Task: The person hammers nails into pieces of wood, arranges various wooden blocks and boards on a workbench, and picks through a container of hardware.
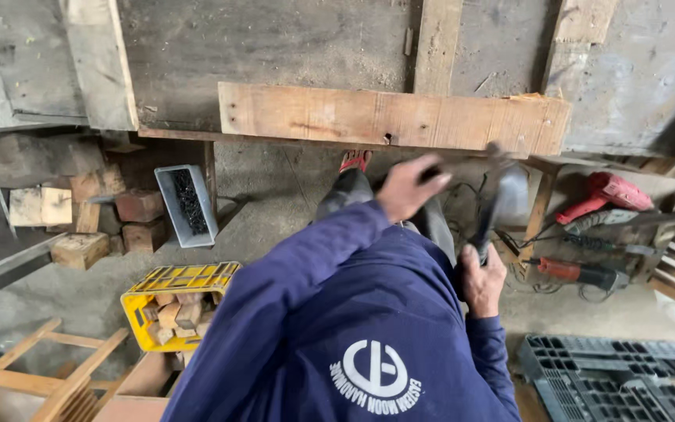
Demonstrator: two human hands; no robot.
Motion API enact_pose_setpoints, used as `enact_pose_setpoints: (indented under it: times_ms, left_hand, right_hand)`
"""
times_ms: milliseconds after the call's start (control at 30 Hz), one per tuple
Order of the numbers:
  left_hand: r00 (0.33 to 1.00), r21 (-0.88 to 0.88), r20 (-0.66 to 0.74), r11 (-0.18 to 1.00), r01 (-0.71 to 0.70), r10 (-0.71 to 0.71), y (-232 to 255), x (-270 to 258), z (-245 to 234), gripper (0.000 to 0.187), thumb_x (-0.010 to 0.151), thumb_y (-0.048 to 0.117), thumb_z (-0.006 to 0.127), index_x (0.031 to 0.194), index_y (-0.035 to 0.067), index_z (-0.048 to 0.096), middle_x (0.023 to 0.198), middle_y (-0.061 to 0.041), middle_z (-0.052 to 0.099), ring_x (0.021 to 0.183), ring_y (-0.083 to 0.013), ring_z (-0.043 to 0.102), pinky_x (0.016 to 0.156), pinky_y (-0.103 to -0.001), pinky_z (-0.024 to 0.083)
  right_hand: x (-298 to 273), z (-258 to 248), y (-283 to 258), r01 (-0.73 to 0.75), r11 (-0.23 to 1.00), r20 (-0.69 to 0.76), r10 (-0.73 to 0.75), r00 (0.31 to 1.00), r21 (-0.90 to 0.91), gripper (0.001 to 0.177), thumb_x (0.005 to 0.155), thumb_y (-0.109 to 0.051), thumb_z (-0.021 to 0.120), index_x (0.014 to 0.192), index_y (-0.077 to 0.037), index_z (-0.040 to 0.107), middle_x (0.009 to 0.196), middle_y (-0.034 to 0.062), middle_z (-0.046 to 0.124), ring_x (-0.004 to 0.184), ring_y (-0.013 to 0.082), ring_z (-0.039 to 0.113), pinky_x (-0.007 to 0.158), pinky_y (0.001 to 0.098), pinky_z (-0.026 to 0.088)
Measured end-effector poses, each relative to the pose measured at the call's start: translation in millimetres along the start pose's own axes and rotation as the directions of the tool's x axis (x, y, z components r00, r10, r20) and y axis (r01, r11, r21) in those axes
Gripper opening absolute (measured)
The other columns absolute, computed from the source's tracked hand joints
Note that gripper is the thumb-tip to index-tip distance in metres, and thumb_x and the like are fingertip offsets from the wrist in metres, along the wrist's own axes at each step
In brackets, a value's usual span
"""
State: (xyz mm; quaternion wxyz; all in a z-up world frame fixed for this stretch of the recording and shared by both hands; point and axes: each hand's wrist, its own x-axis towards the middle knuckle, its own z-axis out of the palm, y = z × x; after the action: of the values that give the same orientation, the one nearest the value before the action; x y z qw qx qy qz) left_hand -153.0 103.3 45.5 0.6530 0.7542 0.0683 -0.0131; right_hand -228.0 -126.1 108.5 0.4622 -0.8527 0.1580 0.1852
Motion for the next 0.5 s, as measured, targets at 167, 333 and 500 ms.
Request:
enact_pose_setpoints:
  times_ms: [167, 333, 500]
  left_hand:
    - [0.840, 0.092, -0.421, 0.904, 0.417, -0.344, -51, -47, -86, 0.023, 0.091, 0.022, 0.072, 0.106, 0.004, 0.073, 0.099, -0.009, 0.077, 0.087, -0.0153, 0.075, 0.081, -0.030, 0.061]
    - [0.685, -0.037, -0.685, 0.951, 0.307, -0.248, -59, -47, -90, 0.020, 0.089, 0.011, 0.077, 0.106, 0.001, 0.072, 0.091, -0.006, 0.075, 0.077, -0.0103, 0.062, 0.072, -0.030, 0.056]
    - [0.595, -0.209, -0.749, 0.956, 0.207, -0.292, -74, -34, -59, 0.028, 0.088, 0.013, 0.078, 0.112, 0.002, 0.068, 0.093, -0.006, 0.071, 0.079, -0.0101, 0.062, 0.074, -0.027, 0.055]
  right_hand:
    - [10, -21, 17, 0.177, 0.953, 0.257, -0.111, 0.960, -0.248, 0.038, 0.085, -0.034, 0.081, 0.088, 0.002, 0.069, 0.062, 0.0076, 0.061, 0.061, 0.0097, 0.051, 0.055, 0.0314, 0.047]
    - [57, -15, -44, 0.413, 0.850, 0.412, -0.266, 0.872, -0.326, 0.046, 0.085, -0.043, 0.083, 0.088, 0.001, 0.070, 0.064, 0.0091, 0.064, 0.056, 0.0124, 0.056, 0.054, 0.0335, 0.049]
    - [142, 9, -138, 0.876, 0.339, 0.412, -0.784, 0.464, -0.342, 0.046, 0.101, -0.050, 0.077, 0.112, -0.006, 0.072, 0.079, 0.0047, 0.068, 0.062, 0.0120, 0.058, 0.056, 0.0316, 0.050]
